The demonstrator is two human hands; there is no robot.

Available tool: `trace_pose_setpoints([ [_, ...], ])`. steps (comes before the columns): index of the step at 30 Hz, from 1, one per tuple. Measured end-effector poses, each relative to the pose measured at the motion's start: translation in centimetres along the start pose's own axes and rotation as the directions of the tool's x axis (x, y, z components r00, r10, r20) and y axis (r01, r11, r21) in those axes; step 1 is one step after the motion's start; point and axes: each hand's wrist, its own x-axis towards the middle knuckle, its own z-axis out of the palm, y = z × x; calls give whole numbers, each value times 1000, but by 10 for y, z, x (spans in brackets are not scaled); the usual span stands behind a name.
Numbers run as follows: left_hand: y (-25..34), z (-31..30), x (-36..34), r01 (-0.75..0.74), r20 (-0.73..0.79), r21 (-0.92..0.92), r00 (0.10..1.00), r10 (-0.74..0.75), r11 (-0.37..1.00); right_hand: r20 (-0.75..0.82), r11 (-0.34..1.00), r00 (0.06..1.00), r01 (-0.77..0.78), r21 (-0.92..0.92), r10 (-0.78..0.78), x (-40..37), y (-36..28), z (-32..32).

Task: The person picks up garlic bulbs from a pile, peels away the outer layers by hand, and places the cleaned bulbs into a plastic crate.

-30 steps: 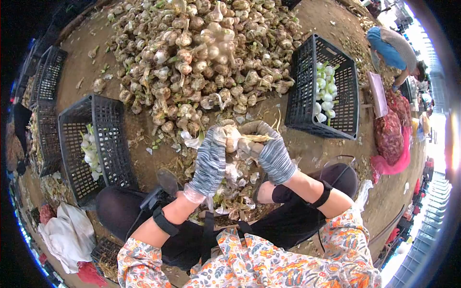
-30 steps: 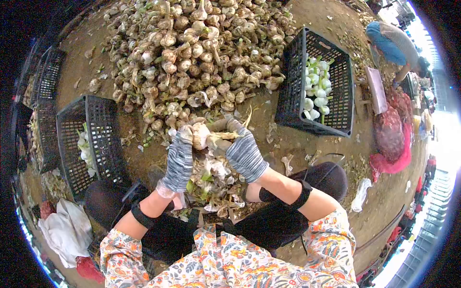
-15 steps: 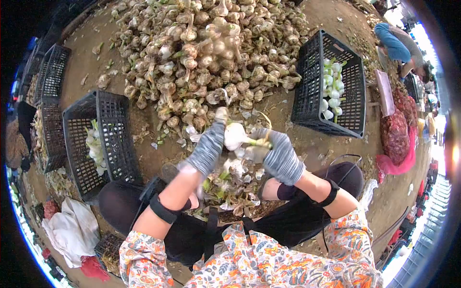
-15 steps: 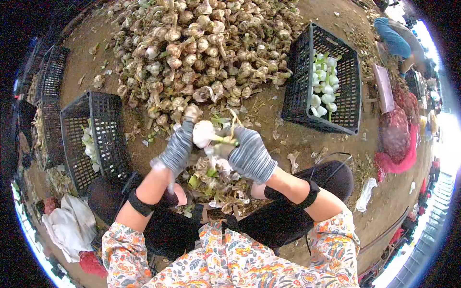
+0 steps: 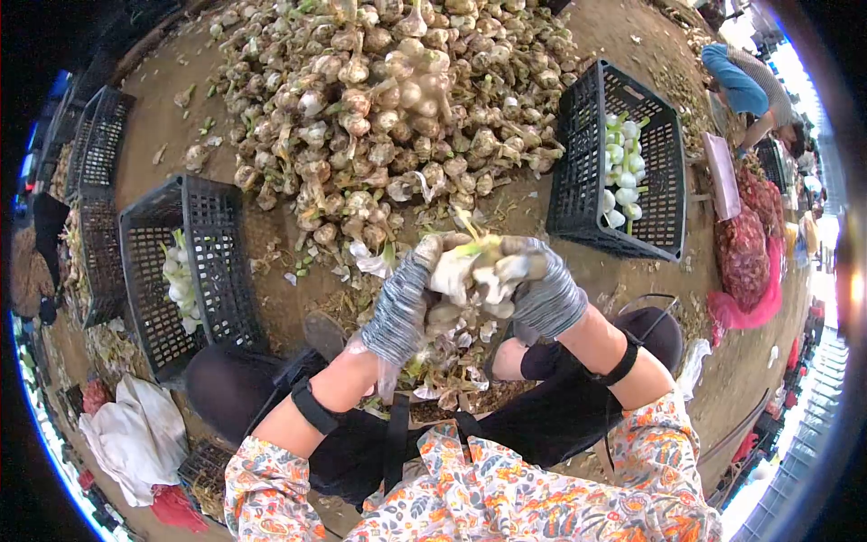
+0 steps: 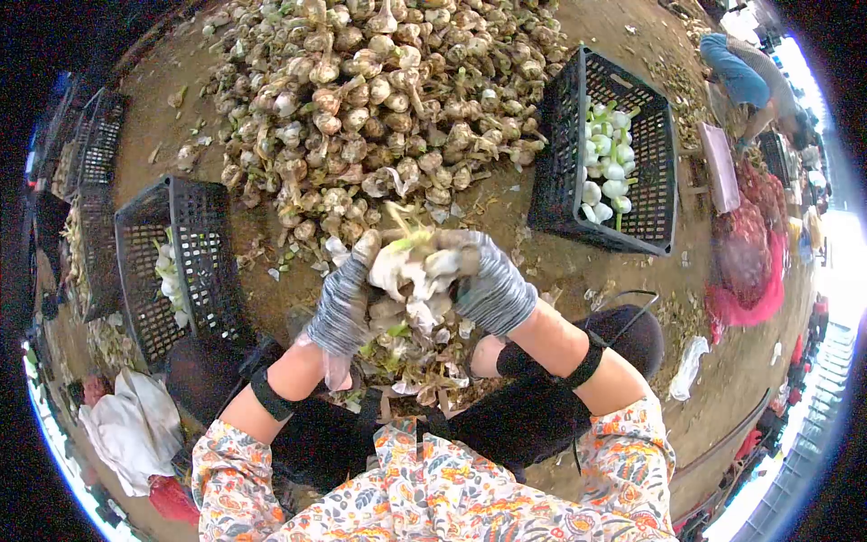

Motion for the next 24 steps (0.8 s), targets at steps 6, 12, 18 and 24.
trace_pose_setpoints([
  [6,5,-7,-3,-43,30,-235,998,52,971,-106,950,993,77,302,-47,25,-14,-40],
  [12,-2,-5,3,-127,-59,-205,991,117,970,-14,279,994,-43,-959,107,12,-2,-3],
  [18,-4,-5,2,-350,46,268,935,351,898,-161,914,972,95,-394,-171,18,-17,13],
  [24,12,-2,-5,-333,181,337,941,286,881,-227,961,973,-23,-277,-42,16,-17,1],
])
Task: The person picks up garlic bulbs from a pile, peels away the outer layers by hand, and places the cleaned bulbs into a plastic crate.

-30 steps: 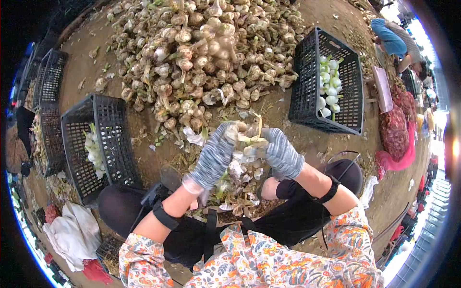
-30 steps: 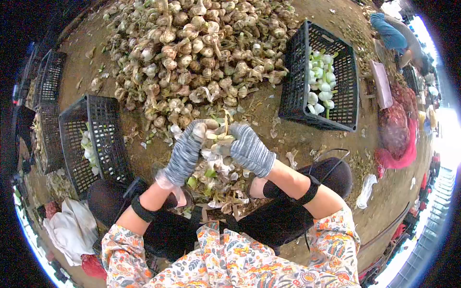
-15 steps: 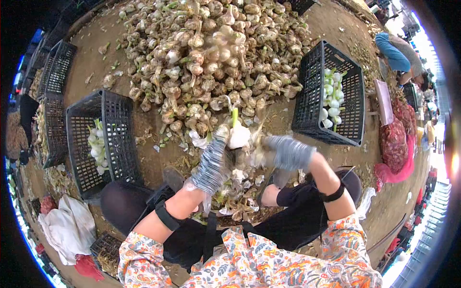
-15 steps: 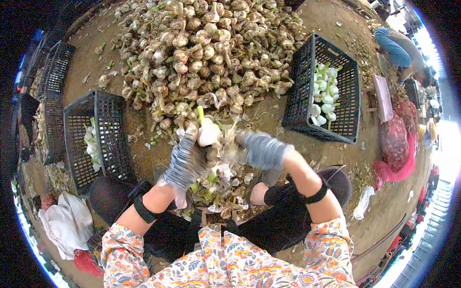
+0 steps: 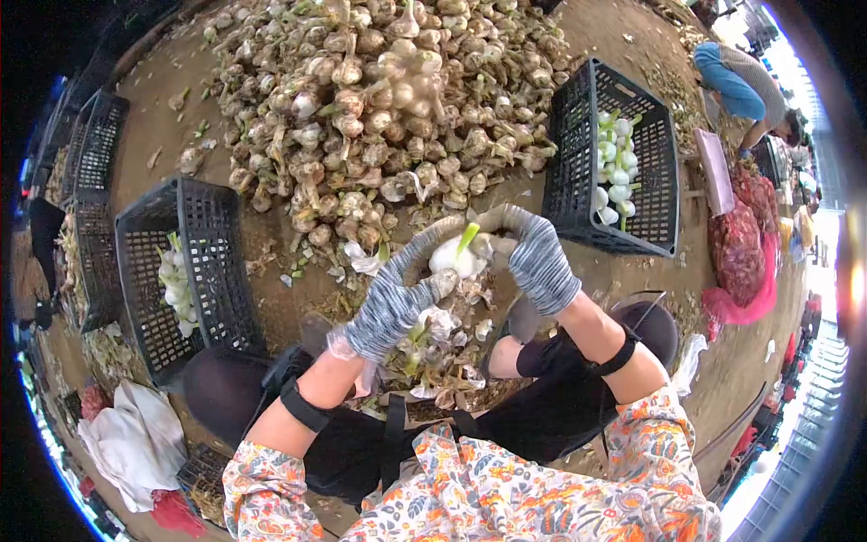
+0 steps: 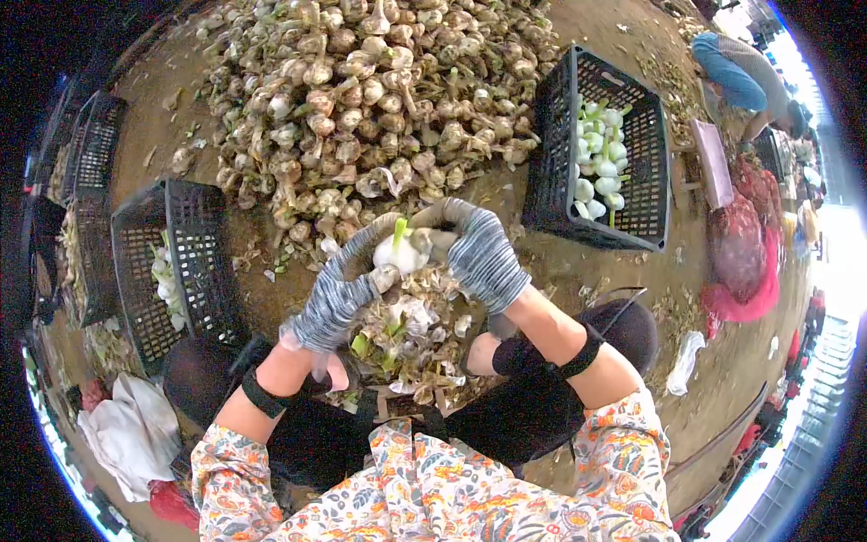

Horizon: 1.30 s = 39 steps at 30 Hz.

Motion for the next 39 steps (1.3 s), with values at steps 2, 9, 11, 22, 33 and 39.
trace_pose_setpoints([
  [2,6,-2,4,84,81,56,993,-88,995,-56,986,997,-52,156,61,1,8,-2],
  [9,-5,-2,12,-10,-298,155,953,57,988,-174,997,984,-20,76,33,-8,6,9],
  [11,-9,4,13,-111,-282,172,946,157,979,-242,948,929,226,-222,-278,-9,12,15],
  [22,1,-3,7,-214,-95,537,946,310,816,87,752,984,-177,635,158,-3,4,-21],
  [33,-19,-28,17,54,-214,-630,947,-241,775,465,953,876,21,-301,128,-9,-9,-31],
  [39,-23,-18,15,139,-176,-737,906,-385,662,125,974,972,-212,80,201,1,8,6],
])
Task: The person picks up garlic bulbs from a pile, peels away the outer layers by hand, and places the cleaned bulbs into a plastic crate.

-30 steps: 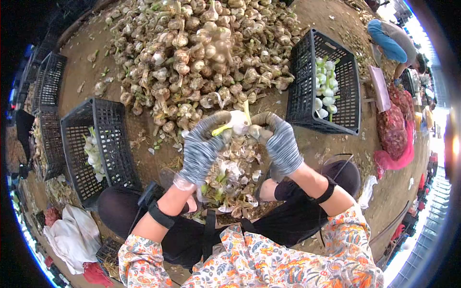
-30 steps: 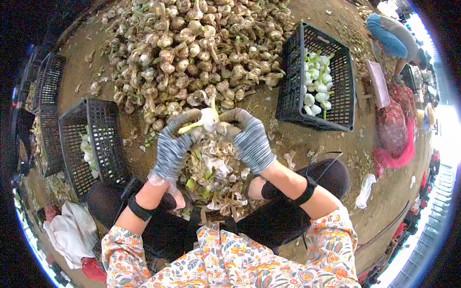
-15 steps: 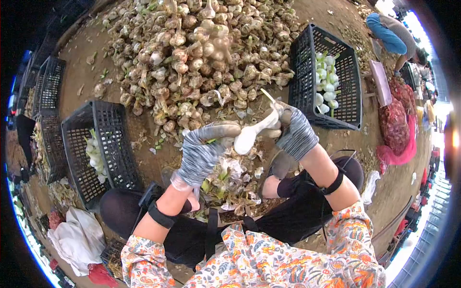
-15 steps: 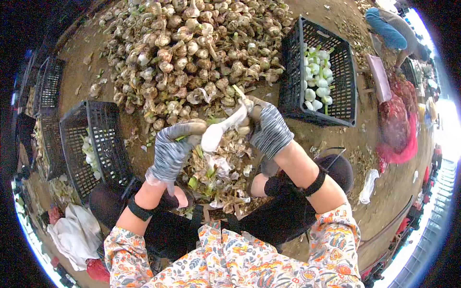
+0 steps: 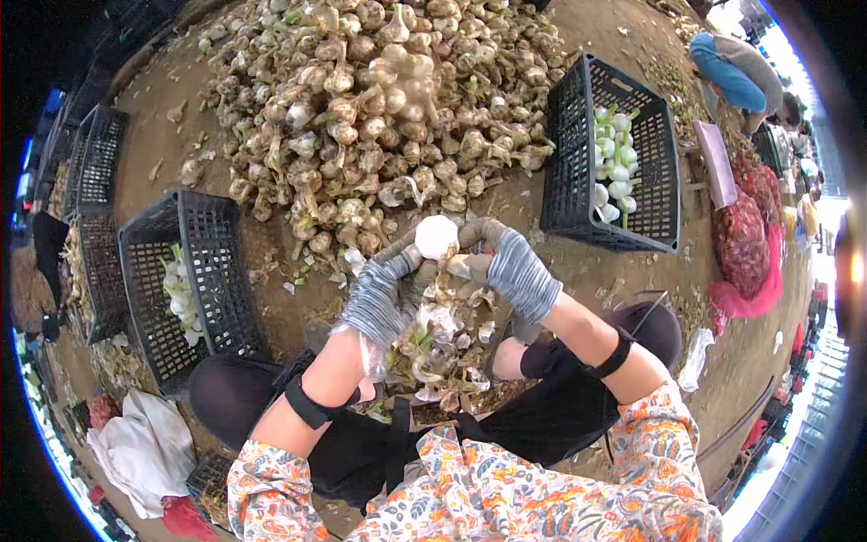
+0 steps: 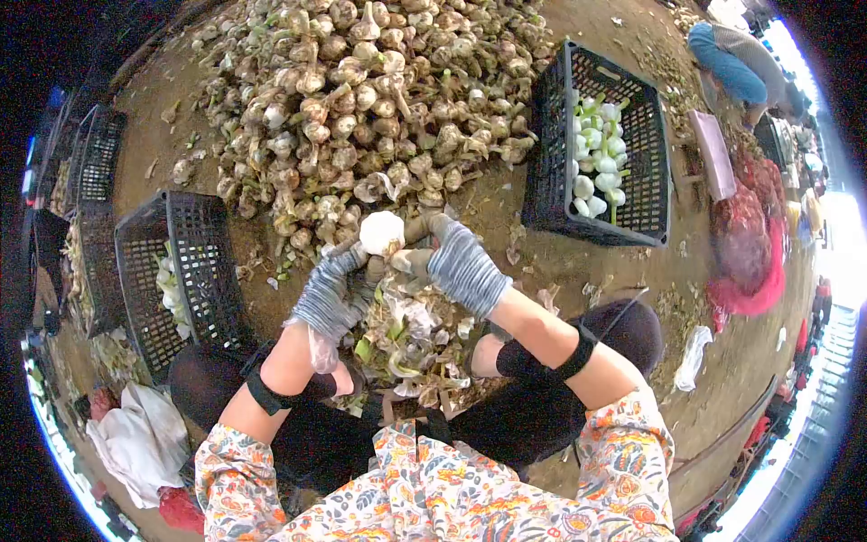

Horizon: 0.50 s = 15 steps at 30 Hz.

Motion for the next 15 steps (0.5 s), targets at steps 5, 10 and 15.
trace_pose_setpoints([
  [5,-7,-2,2,-11,-192,117,981,34,993,-38,476,976,138,868,-215,6,-26,-40],
  [10,-10,-6,2,-40,-203,291,974,102,956,-203,825,851,366,-430,-484,10,18,-24],
  [15,-17,7,-9,-81,-224,565,943,247,821,-150,882,893,369,-292,-424,-1,13,-3],
])
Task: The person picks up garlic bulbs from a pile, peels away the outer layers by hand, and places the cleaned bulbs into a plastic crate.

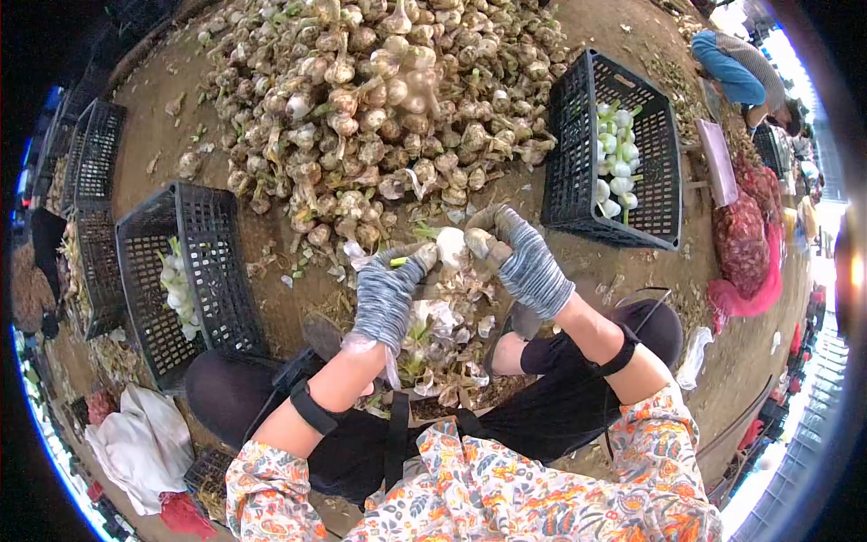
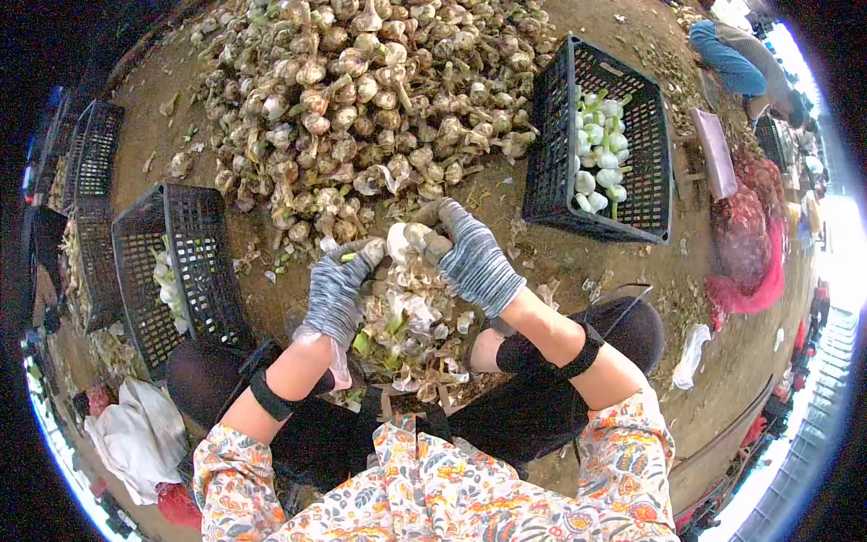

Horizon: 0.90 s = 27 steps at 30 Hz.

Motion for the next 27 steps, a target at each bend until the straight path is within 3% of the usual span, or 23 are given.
trace_pose_setpoints([
  [2,5,-1,-5,-100,-5,186,995,102,977,47,991,996,-86,105,81,-1,-4,-2],
  [4,3,-3,-4,-181,4,259,982,186,949,152,992,980,-129,10,126,-1,-3,-5],
  [6,10,2,-9,-328,53,449,938,341,831,149,984,975,-153,-88,165,-1,2,1],
  [8,14,1,-11,-279,67,406,959,277,870,140,967,969,-178,-185,205,-1,5,2],
  [11,14,-3,-8,-272,104,401,962,252,875,233,928,927,-335,160,294,4,4,-5],
  [14,15,1,-11,-255,71,400,966,248,880,204,944,943,-294,152,261,4,-1,-11],
  [15,14,1,-10,-257,47,429,964,263,866,209,879,919,-384,284,334,3,-13,-11],
  [18,14,1,-11,-203,25,387,977,210,899,216,864,883,-459,206,417,-2,-13,-3],
  [20,13,0,-13,-234,106,295,972,212,927,192,917,922,-367,157,336,0,-1,-4],
  [21,10,-4,-4,-147,204,71,970,130,987,93,947,960,-278,163,265,5,12,-8],
  [22,5,-5,-3,-149,207,73,970,131,986,-6,970,982,-185,158,189,10,26,-13],
  [23,10,1,-8,-51,163,-106,984,68,993,-1,956,960,-279,91,280,14,43,-18],
  [24,14,5,-11,40,134,-284,991,-2,958,-11,958,962,-271,93,273,14,48,-18],
  [25,7,-11,-1,70,284,-293,959,16,954,95,918,959,-224,-327,267,13,51,-18],
  [26,7,-14,2,60,284,-296,958,28,953,194,723,934,-91,-684,301,13,55,-16],
  [27,7,-17,4,103,221,-356,975,-24,929,256,604,933,55,-795,252,4,68,-10],
])
